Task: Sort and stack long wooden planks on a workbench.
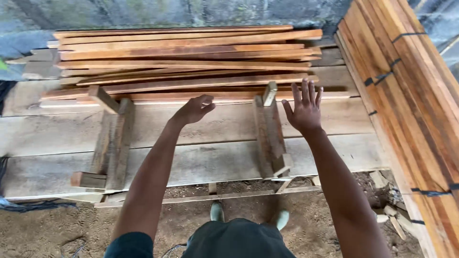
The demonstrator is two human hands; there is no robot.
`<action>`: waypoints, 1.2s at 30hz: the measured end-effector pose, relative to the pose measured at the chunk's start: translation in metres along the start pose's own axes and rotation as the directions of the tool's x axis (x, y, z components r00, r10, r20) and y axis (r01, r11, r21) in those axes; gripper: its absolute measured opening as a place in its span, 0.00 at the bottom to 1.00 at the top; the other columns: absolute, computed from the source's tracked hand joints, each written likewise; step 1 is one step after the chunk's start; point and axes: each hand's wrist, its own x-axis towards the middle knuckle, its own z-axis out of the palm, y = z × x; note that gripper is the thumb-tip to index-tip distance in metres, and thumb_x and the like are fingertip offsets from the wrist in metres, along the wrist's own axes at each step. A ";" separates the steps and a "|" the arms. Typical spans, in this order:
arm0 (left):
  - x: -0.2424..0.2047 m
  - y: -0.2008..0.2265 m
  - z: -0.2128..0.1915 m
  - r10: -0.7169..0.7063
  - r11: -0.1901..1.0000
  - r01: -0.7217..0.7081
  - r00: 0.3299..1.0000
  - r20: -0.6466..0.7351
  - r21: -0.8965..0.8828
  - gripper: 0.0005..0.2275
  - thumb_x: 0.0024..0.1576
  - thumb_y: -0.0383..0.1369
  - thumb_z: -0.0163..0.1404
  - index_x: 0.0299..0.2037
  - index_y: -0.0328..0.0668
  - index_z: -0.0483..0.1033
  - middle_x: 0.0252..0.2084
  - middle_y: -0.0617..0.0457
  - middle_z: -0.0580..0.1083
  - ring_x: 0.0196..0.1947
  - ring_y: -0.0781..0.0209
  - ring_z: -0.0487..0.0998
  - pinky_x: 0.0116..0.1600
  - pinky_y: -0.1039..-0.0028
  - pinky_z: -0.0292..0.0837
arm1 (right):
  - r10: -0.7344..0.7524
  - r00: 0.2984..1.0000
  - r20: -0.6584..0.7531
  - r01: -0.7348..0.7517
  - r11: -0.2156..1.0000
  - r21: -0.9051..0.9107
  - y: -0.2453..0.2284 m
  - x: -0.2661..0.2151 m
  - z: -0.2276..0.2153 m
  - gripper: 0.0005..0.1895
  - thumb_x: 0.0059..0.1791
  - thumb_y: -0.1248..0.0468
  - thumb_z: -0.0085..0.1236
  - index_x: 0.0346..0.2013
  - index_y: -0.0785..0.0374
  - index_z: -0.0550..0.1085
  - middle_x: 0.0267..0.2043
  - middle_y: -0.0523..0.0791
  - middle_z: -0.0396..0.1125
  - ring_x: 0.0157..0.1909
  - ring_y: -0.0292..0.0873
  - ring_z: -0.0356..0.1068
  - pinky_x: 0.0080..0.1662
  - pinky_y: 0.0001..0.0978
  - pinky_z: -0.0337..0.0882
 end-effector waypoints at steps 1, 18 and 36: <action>-0.012 -0.006 -0.014 -0.011 1.000 0.011 1.000 -0.009 -0.007 0.24 0.65 0.49 0.47 0.67 0.45 0.68 0.64 0.40 0.72 0.63 0.41 0.73 0.66 0.54 0.70 | -0.012 1.000 0.004 0.012 1.000 0.010 -0.009 0.003 0.005 0.31 0.54 0.45 0.56 0.65 0.62 0.73 0.66 0.63 0.64 0.68 0.68 0.62 0.67 0.69 0.53; -0.057 -0.112 -0.089 -0.222 0.975 0.222 0.957 -0.185 -0.023 0.30 0.63 0.50 0.50 0.71 0.40 0.62 0.65 0.35 0.71 0.65 0.36 0.70 0.67 0.47 0.67 | 0.191 0.861 0.472 -0.300 0.939 0.168 -0.045 0.057 0.134 0.35 0.57 0.41 0.46 0.73 0.56 0.59 0.76 0.60 0.48 0.78 0.67 0.44 0.71 0.75 0.41; -0.039 -0.282 -0.174 -0.207 0.875 0.413 0.792 -0.575 0.253 0.23 0.61 0.54 0.49 0.62 0.59 0.72 0.69 0.51 0.64 0.73 0.43 0.57 0.67 0.32 0.55 | 0.228 0.603 0.764 -0.136 0.974 -0.184 -0.004 0.042 0.233 0.30 0.42 0.53 0.67 0.60 0.44 0.76 0.67 0.43 0.57 0.69 0.58 0.54 0.56 0.59 0.66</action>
